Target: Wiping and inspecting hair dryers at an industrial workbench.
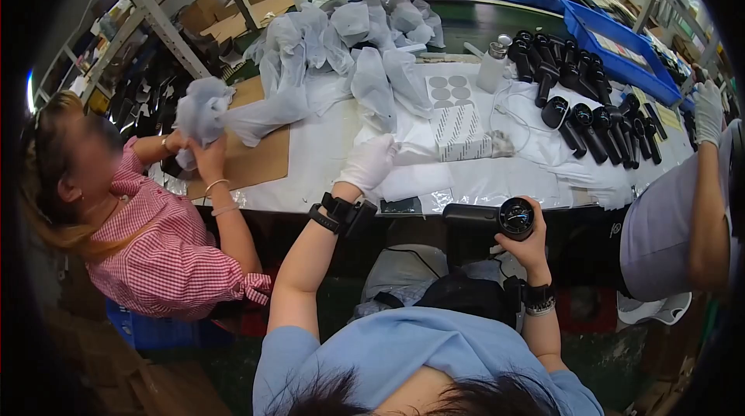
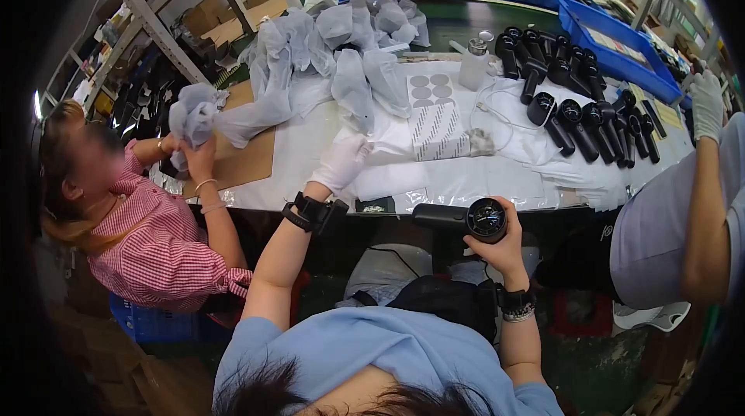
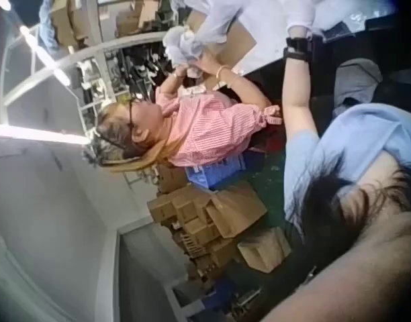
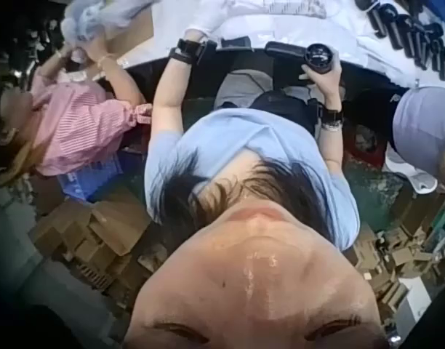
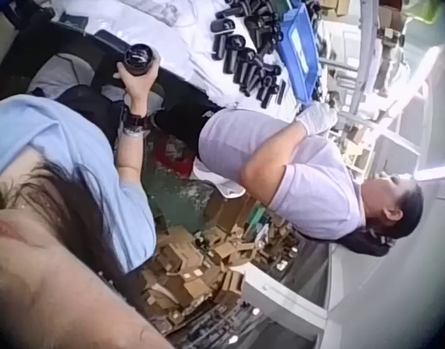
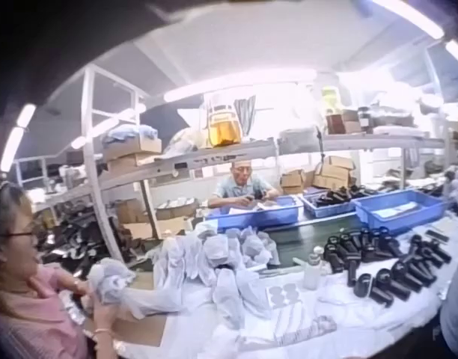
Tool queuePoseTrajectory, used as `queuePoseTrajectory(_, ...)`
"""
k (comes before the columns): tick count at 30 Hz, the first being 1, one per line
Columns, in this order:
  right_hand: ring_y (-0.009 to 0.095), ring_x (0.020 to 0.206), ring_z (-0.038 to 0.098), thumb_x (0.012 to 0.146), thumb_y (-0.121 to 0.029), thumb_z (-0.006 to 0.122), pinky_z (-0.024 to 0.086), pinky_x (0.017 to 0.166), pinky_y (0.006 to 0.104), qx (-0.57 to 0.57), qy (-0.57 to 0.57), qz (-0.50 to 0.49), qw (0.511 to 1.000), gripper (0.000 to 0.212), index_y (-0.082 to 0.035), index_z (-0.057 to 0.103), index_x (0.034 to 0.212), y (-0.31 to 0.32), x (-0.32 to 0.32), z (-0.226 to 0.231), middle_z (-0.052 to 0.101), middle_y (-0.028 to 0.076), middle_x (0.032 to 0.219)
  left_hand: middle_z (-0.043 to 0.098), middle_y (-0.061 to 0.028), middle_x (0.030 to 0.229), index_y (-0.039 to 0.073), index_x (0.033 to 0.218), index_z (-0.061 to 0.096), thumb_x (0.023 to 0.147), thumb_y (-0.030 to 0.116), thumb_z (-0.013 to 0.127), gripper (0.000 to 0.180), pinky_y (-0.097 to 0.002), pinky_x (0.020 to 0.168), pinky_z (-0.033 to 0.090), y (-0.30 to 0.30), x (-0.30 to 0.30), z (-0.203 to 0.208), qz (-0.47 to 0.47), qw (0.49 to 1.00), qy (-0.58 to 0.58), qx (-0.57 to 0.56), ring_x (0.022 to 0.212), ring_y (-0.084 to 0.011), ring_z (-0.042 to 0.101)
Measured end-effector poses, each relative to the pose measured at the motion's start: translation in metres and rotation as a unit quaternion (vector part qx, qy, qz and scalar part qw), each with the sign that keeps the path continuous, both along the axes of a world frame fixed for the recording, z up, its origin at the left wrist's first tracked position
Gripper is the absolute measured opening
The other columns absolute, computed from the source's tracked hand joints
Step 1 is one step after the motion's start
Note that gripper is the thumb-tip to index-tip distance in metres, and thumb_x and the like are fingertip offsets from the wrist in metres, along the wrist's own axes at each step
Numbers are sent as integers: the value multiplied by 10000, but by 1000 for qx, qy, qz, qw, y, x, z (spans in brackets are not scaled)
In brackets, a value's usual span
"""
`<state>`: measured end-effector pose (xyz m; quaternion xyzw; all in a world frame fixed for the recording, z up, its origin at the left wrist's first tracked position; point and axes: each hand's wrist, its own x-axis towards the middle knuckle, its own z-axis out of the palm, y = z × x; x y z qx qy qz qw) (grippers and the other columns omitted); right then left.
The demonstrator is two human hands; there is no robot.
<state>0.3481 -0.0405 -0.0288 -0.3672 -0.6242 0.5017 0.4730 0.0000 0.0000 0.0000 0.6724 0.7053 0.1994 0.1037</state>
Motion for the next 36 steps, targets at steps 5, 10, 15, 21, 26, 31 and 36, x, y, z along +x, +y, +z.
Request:
queuePoseTrajectory(5,139,1014,545,579,-31,796,439,901,273,19,-5,-3,1000,716,-33,444,1203,1,2,0,547,58,1082,595,-122,818,69,856,560,870,312,567,244,-410,648,471,-12,-1,4,-129,985,114,27,798,-319,596)
queuePoseTrajectory(10,136,1010,543,569,-23,784,440,898,277,15,-2,-4,1000,725,-34,442,1208,14,2,-4,540,54,1084,571,-110,823,83,859,571,832,296,598,216,-410,636,473,-22,4,-13,-159,973,155,60,786,-309,591)
queuePoseTrajectory(15,134,1000,549,575,-23,798,448,879,269,14,5,-1,1000,697,-33,457,1183,21,-2,-2,554,55,1057,568,-104,855,94,910,593,819,279,615,207,-403,643,478,-25,25,-12,-141,975,156,77,791,-308,593)
queuePoseTrajectory(21,133,969,560,571,-15,798,459,855,262,61,-16,10,998,686,-31,464,1170,25,-9,11,562,55,1034,580,-125,832,81,909,609,808,245,628,193,-409,642,484,-18,36,-21,-76,989,107,65,763,-318,601)
queuePoseTrajectory(26,140,974,553,562,-19,794,447,871,262,79,-29,32,996,696,-34,458,1171,35,-14,16,540,56,1057,618,-166,802,52,870,634,806,186,627,149,-389,629,490,-1,16,-38,-80,990,-58,102,700,-303,615)
queuePoseTrajectory(31,145,971,548,562,-17,790,442,869,265,159,-51,27,986,696,-34,454,1171,45,-39,32,529,60,1058,654,-107,778,3,860,646,808,168,660,173,-332,619,481,6,14,-1,-8,972,-194,-135,643,-181,598)
queuePoseTrajectory(36,144,957,551,565,-10,787,445,857,267,202,-24,-1,979,689,-30,455,1169,45,-68,46,532,56,1030,632,-84,675,0,821,654,778,201,706,212,-313,602,475,19,9,-21,-35,977,-169,-126,590,-140,572)
